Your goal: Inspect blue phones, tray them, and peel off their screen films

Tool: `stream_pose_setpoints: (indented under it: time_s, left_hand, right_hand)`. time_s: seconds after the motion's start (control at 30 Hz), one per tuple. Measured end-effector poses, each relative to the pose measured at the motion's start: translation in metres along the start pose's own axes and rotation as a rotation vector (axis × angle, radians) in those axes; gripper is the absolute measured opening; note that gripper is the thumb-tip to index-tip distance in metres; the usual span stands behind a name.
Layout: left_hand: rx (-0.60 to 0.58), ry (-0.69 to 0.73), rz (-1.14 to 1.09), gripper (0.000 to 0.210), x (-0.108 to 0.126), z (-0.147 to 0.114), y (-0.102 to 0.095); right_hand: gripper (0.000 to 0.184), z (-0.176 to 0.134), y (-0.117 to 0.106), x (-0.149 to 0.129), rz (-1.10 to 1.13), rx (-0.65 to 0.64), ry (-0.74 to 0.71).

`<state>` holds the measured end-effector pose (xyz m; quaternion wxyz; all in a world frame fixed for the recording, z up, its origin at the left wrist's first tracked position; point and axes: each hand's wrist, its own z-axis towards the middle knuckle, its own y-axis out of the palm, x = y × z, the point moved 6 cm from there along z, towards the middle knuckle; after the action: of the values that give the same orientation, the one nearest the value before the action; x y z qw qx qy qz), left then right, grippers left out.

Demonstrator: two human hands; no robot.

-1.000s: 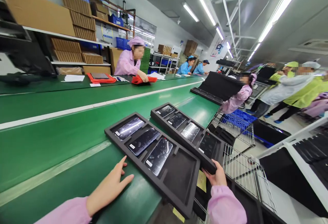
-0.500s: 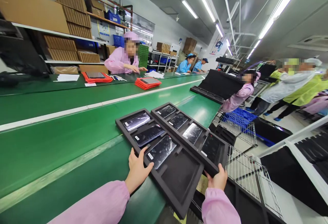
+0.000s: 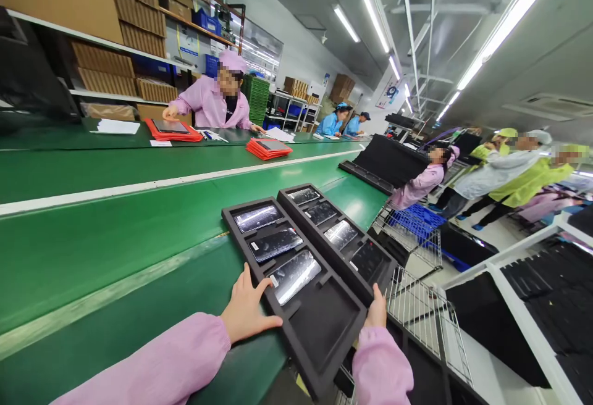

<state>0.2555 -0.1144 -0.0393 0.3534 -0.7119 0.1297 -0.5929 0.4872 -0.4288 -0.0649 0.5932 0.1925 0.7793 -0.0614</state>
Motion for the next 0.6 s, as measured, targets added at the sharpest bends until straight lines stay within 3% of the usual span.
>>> stream_pose_setpoints:
  time_s: [0.13, 0.23, 0.43, 0.6]
  left_hand:
    - [-0.002, -0.004, 0.001, 0.09, 0.004, -0.012, 0.008]
    - [-0.055, -0.028, -0.039, 0.093, 0.018, -0.012, 0.015]
    - [-0.105, -0.031, -0.15, 0.097, 0.049, -0.012, 0.038]
    - [-0.043, 0.059, -0.171, 0.077, 0.059, -0.006, 0.053]
  right_hand:
    - [0.051, -0.015, -0.022, 0.006, -0.038, 0.023, 0.057]
    - [0.054, -0.016, -0.029, -0.005, -0.083, 0.055, 0.06]
    - [0.063, 0.004, -0.021, -0.04, -0.19, 0.057, 0.063]
    - [0.055, 0.025, -0.013, -0.046, -0.243, -0.026, 0.105]
